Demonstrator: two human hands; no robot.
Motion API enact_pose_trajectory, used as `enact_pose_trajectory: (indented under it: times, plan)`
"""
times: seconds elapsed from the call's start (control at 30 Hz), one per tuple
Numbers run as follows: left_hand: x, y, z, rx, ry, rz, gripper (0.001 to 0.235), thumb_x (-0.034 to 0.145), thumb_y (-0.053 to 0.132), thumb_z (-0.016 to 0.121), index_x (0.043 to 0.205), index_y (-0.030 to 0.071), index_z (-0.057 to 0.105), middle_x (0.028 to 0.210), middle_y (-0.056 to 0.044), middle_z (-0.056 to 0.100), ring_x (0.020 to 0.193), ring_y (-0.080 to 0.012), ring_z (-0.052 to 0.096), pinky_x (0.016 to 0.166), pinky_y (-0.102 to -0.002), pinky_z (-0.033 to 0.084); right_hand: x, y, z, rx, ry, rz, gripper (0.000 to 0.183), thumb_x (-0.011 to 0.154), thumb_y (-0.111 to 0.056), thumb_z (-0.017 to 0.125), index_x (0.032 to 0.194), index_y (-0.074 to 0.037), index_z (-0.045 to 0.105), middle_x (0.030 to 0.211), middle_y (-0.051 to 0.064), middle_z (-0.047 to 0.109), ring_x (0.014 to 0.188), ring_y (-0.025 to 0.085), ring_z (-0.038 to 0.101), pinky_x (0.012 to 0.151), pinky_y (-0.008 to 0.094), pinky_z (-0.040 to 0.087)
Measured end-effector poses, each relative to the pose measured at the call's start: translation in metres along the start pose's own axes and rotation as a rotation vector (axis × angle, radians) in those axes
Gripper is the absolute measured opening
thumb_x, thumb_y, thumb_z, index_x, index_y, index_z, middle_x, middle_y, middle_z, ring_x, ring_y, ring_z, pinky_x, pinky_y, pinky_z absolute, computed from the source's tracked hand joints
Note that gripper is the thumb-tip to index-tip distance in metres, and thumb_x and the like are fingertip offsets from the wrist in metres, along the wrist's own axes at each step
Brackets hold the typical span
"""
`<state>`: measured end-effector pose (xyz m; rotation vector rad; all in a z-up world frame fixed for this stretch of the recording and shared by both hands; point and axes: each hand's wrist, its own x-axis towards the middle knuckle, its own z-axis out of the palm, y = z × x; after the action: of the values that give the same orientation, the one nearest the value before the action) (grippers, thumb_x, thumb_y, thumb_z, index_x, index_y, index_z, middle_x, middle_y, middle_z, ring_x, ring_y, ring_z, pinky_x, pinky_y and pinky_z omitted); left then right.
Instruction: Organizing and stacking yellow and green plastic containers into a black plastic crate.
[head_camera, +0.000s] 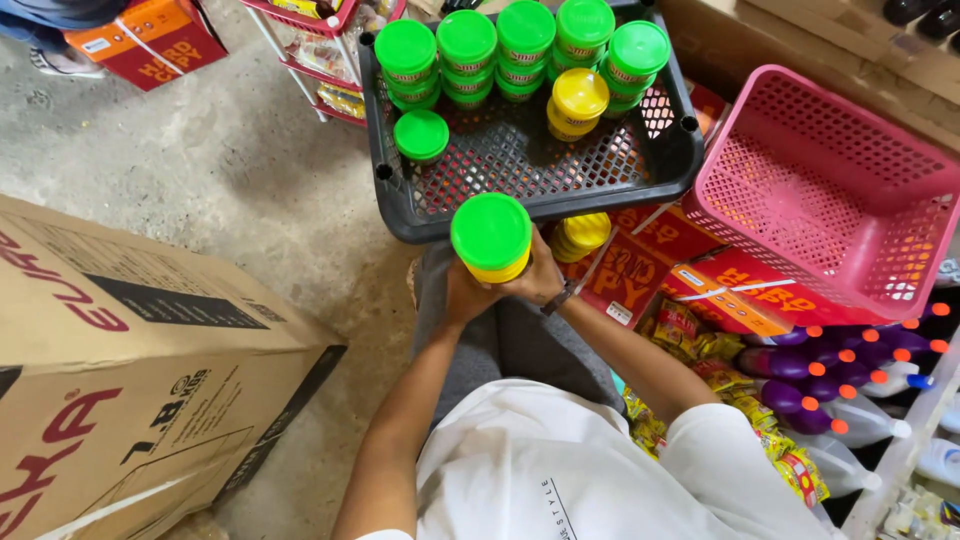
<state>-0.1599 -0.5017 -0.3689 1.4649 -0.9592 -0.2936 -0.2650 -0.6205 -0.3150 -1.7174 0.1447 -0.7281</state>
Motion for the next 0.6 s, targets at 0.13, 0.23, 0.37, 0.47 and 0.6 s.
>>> enact_pose_trajectory:
  times: [0.13, 0.23, 0.37, 0.47, 0.6]
  plan:
    - [0.009, 0.008, -0.013, 0.091, -0.002, 0.145, 0.086, 0.068, 0.028, 0.097, 0.138, 0.005, 0.052, 0.130, -0.017, 0.065, 0.121, -0.0329, 0.064, 0.105, -0.046, 0.051, -0.011, 0.015, -0.005, -0.098, 0.016, 0.028, 0.086, 0.068, -0.025, 0.097, 0.140, -0.003, 0.057, 0.134, 0.011, 0.067, 0.126, 0.023, 0.065, 0.113, 0.040, 0.051]
    - [0.004, -0.004, -0.018, 0.199, -0.055, 0.164, 0.093, 0.067, 0.025, 0.093, 0.145, 0.005, 0.048, 0.139, -0.018, 0.058, 0.132, -0.0374, 0.056, 0.114, -0.048, 0.045, -0.028, 0.042, -0.011, -0.122, 0.003, 0.164, 0.075, 0.069, -0.023, 0.098, 0.133, -0.005, 0.064, 0.129, 0.010, 0.072, 0.119, 0.022, 0.070, 0.107, 0.039, 0.056]
    - [0.019, 0.044, -0.024, 0.273, -0.161, 0.007, 0.102, 0.061, 0.027, 0.090, 0.149, 0.005, 0.043, 0.141, -0.020, 0.052, 0.134, -0.0406, 0.050, 0.114, -0.049, 0.041, -0.046, 0.070, -0.012, -0.126, 0.116, 0.189, 0.078, 0.070, -0.018, 0.096, 0.137, -0.005, 0.057, 0.131, 0.009, 0.068, 0.120, 0.021, 0.067, 0.104, 0.038, 0.056]
    - [0.048, 0.103, -0.014, 0.376, -0.159, 0.128, 0.109, 0.055, 0.032, 0.090, 0.149, 0.006, 0.040, 0.144, -0.022, 0.048, 0.136, -0.0426, 0.046, 0.114, -0.052, 0.037, -0.041, 0.063, -0.010, -0.003, 0.130, 0.280, 0.077, 0.072, -0.019, 0.094, 0.137, -0.005, 0.056, 0.129, 0.008, 0.068, 0.118, 0.021, 0.068, 0.101, 0.039, 0.058]
    - [0.073, 0.109, 0.005, 0.232, -0.052, 0.290, 0.098, 0.067, 0.048, 0.094, 0.144, 0.011, 0.046, 0.152, -0.020, 0.050, 0.141, -0.0392, 0.051, 0.119, -0.049, 0.043, -0.047, 0.085, -0.007, -0.242, 0.040, 0.277, 0.065, 0.081, -0.026, 0.085, 0.138, -0.008, 0.059, 0.135, 0.008, 0.067, 0.125, 0.022, 0.066, 0.107, 0.040, 0.054]
